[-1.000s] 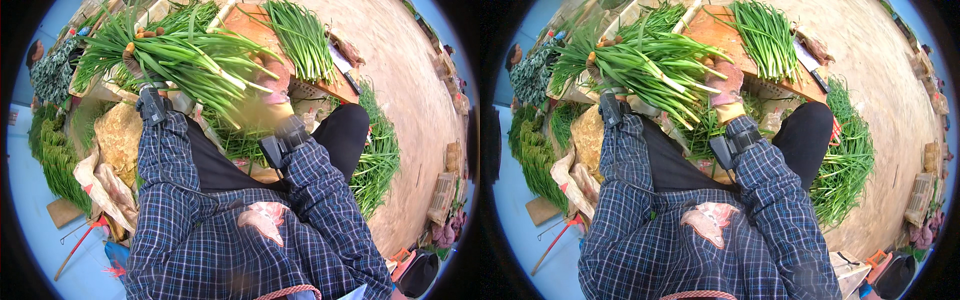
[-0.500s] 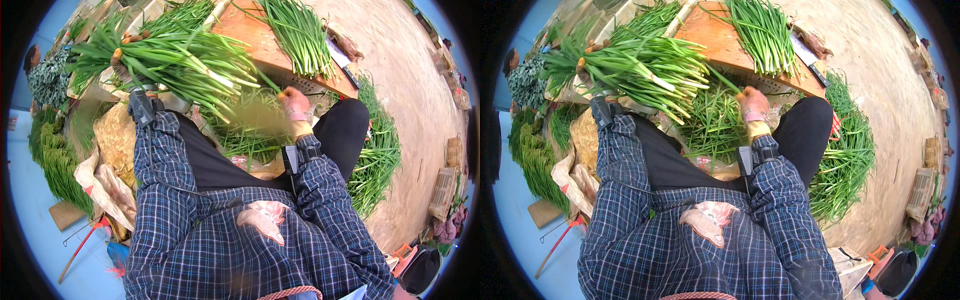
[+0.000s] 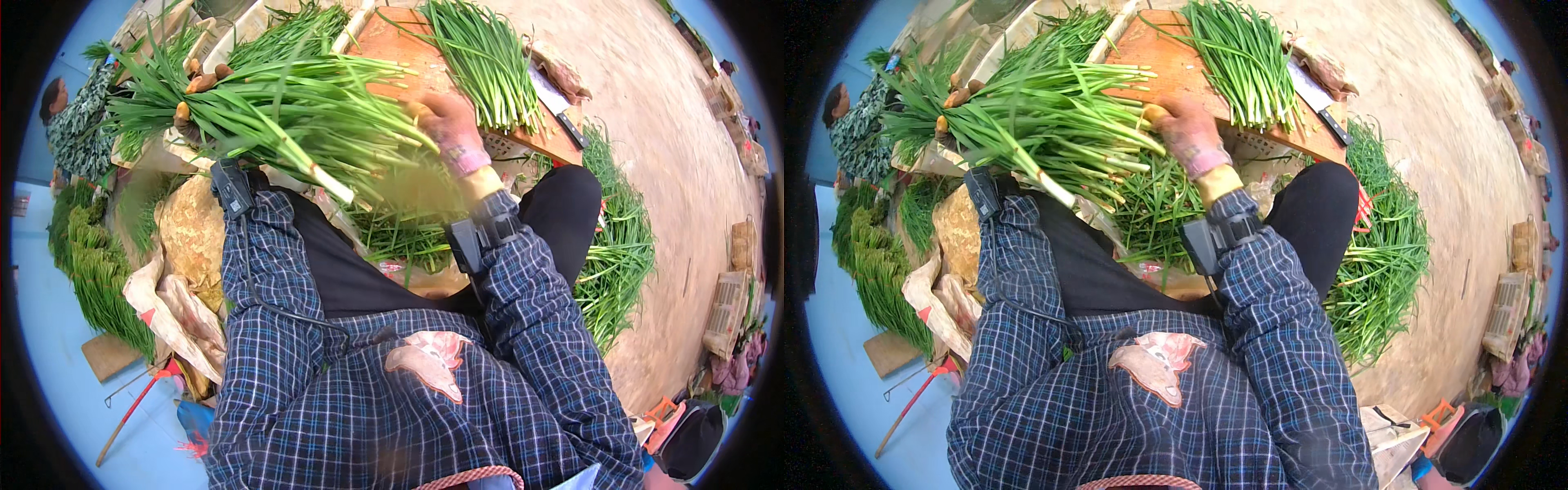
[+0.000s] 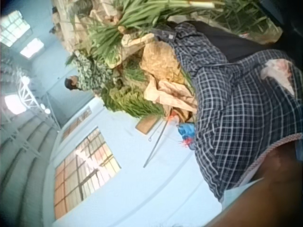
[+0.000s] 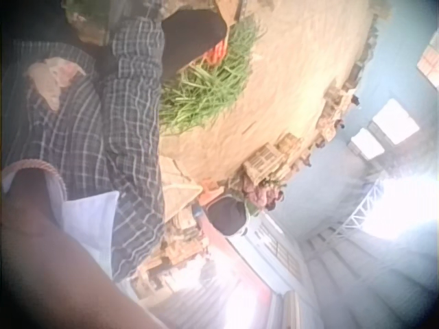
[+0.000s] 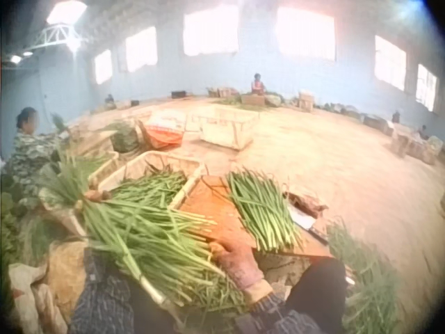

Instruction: Sorting and bundling green leafy vegetables, likely scallions or chives, in an agricultural setting.

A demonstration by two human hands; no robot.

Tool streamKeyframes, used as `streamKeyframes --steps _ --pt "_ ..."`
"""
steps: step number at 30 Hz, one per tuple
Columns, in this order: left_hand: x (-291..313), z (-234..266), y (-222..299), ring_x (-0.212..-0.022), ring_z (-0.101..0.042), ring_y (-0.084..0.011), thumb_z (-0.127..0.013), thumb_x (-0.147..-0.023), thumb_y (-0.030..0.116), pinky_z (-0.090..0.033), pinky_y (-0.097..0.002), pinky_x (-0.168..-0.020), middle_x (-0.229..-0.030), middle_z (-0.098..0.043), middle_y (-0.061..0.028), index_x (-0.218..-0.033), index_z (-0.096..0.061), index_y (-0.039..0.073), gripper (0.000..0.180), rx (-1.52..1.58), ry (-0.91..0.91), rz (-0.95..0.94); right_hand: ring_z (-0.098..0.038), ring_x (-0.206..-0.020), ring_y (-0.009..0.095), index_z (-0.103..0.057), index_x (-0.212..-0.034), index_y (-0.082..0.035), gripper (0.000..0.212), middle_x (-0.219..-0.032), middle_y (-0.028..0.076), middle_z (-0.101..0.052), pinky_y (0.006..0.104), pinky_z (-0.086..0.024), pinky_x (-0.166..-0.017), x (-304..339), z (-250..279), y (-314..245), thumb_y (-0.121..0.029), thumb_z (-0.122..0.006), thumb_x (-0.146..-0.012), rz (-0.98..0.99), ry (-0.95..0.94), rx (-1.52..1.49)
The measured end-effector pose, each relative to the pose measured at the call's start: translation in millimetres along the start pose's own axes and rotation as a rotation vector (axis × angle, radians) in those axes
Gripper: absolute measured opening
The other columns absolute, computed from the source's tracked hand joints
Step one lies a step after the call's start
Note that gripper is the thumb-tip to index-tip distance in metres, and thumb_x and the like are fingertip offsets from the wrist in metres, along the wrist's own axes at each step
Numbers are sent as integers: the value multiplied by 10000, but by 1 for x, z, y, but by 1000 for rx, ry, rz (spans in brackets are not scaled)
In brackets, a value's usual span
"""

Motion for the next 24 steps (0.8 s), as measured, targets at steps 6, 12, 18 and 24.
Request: streamKeyframes --steps 6,12,18,24 --pt "9 23 14 -1149 -441 -307 -654 -762 238 -251 -492 -1086 -1021 -589 -1 -1266 -426 47 586 -86 271 -186 -615 -714 179 -673 -917 -93 169 -796 79 -661 296 -480 -675 17 30 120 -211 -671 -796 -297 91 35" --pt "1 35 -3 -1078 -532 -372 -633 -725 212 -437 -510 -945 -975 -605 -137 -949 -559 9 311 -88 488 -36 -647 -877 215 -615 -1075 -116 306 -932 88 -674 318 -500 -752 25 53 -41 -166 -671 -779 182 175 175" --pt "-6 27 -24 -1102 -515 -346 -607 -759 211 -422 -524 -958 -998 -585 -88 -1086 -530 19 387 -158 338 78 -632 -918 182 -589 -1134 -77 398 -1021 91 -648 296 -503 -784 22 48 -43 -109 -701 -753 225 176 78" --pt "-7 -1 -20 -1174 -454 -273 -515 -829 187 -263 -508 -1097 -1084 -572 -47 -1376 -299 78 598 -55 35 -137 -620 -902 163 -577 -1162 -82 442 -1027 92 -638 288 -512 -768 30 1 -51 -241 -716 -774 -15 -215 -182"
Point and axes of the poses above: each hand's wrist, its own x-axis away from the middle knuckle, its own z-axis out of the back of the hand, y = z × x, the point moved 9 cm from there along -x, towards the middle knuckle
